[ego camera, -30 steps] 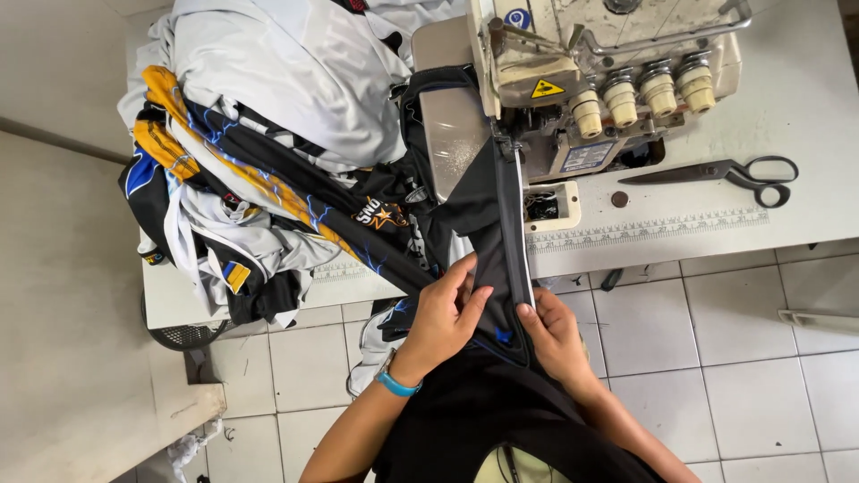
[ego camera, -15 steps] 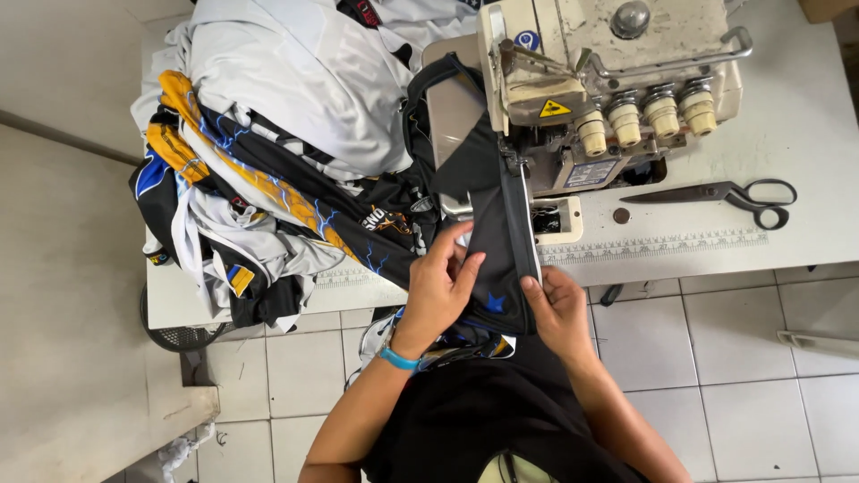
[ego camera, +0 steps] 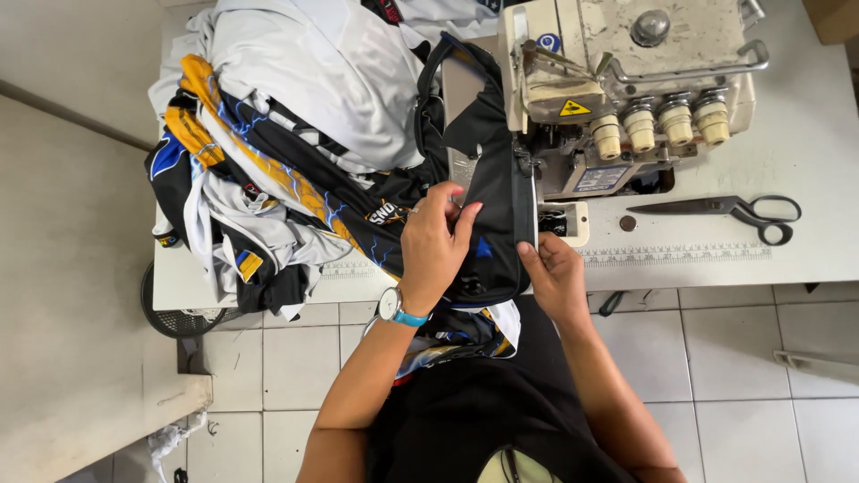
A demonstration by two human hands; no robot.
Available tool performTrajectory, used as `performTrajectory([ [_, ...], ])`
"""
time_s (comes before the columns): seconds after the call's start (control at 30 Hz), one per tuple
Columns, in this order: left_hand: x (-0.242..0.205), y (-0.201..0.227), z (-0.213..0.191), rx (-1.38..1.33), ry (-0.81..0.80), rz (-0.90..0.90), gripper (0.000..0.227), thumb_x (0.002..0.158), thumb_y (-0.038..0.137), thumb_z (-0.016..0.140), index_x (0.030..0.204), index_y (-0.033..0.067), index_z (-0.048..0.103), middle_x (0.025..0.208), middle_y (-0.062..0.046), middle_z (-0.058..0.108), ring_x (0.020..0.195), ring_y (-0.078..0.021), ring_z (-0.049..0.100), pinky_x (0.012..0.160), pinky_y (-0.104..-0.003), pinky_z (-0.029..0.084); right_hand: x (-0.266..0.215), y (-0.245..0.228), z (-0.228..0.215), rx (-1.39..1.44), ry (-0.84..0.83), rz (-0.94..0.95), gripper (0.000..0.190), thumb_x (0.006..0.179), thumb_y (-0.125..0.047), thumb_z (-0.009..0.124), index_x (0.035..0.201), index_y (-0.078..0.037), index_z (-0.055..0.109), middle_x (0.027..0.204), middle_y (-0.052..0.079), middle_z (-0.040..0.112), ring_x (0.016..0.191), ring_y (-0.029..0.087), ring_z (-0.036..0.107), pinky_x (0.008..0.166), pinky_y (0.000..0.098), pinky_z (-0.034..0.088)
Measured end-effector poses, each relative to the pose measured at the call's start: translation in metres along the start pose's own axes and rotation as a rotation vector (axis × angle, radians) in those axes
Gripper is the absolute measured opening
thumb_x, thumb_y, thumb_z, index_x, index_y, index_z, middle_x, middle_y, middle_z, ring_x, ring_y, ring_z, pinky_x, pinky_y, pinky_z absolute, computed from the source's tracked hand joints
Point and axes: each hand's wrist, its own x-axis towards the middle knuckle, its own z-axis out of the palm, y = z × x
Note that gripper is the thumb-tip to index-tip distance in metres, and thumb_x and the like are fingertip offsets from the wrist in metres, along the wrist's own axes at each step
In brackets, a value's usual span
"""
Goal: Overlocking the edges of jersey fabric pieces using an industrial sewing machine to finish the seams.
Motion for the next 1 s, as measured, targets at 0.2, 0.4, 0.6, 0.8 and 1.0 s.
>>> performTrajectory([
  [0.2, -0.030, -0.037, 0.011, -0.357, 0.077, -0.173, 0.021, 0.096, 0.032, 0.071, 0.091, 0.0151, 0.060, 0.061, 0.003, 0.061, 0.051, -0.0162, 0.060, 0.052, -0.027, 0.050, -0.006, 0.018, -0.001, -0.107, 0.037, -0.056, 0.011, 0.098, -0.009, 0.075, 0.094, 0.001, 0.074, 0.083, 0.007, 0.053, 0.078, 0.011, 0.054, 0.065, 0.0264, 0.051],
  [0.4, -0.043, -0.070, -0.008, -0.003, -0.460, 0.143, 0.059, 0.082, 0.049, 0.080, 0.122, 0.0060, 0.070, 0.132, -0.020, 0.062, 0.118, -0.0454, 0.058, 0.097, -0.052, 0.052, -0.030, -0.007, 0.031, 0.043, -0.007, 0.195, 0.019, 0.103, -0.008, 0.061, 0.108, 0.008, 0.070, 0.077, 0.022, 0.073, 0.062, 0.030, 0.075, 0.057, 0.0394, 0.065],
  [0.6, -0.028, -0.031, -0.041, -0.338, -0.390, 0.135, 0.018, 0.100, 0.013, 0.062, 0.114, 0.0044, 0.071, 0.122, -0.016, 0.069, 0.129, -0.0392, 0.057, 0.103, -0.046, 0.050, -0.042, 0.013, 0.022, 0.755, 0.005, 0.332, 0.033, 0.109, -0.011, 0.041, 0.131, 0.008, 0.057, 0.116, 0.029, 0.071, 0.108, 0.041, 0.072, 0.088, 0.0585, 0.061],
  [0.8, -0.048, 0.063, -0.078, -0.475, -0.789, 0.141, 0.021, 0.104, 0.027, 0.051, 0.093, 0.0090, 0.049, 0.069, -0.019, 0.058, 0.070, -0.0466, 0.064, 0.054, -0.046, 0.050, -0.052, 0.070, -0.056, 1.027, -0.049, 0.471, 0.041, 0.093, -0.022, 0.064, 0.127, 0.003, 0.064, 0.101, 0.032, 0.073, 0.090, 0.045, 0.076, 0.078, 0.0588, 0.060],
  [1.0, -0.032, 0.031, -0.096, -0.553, -0.533, -0.073, 0.013, 0.098, 0.024, 0.057, 0.097, 0.0128, 0.062, 0.067, -0.011, 0.058, 0.061, -0.0328, 0.063, 0.054, -0.037, 0.050, -0.045, -0.027, 0.012, 0.419, -0.304, 0.459, 0.025, 0.101, -0.014, 0.060, 0.084, 0.001, 0.068, 0.057, 0.005, 0.056, 0.047, 0.015, 0.057, 0.040, 0.0280, 0.049],
])
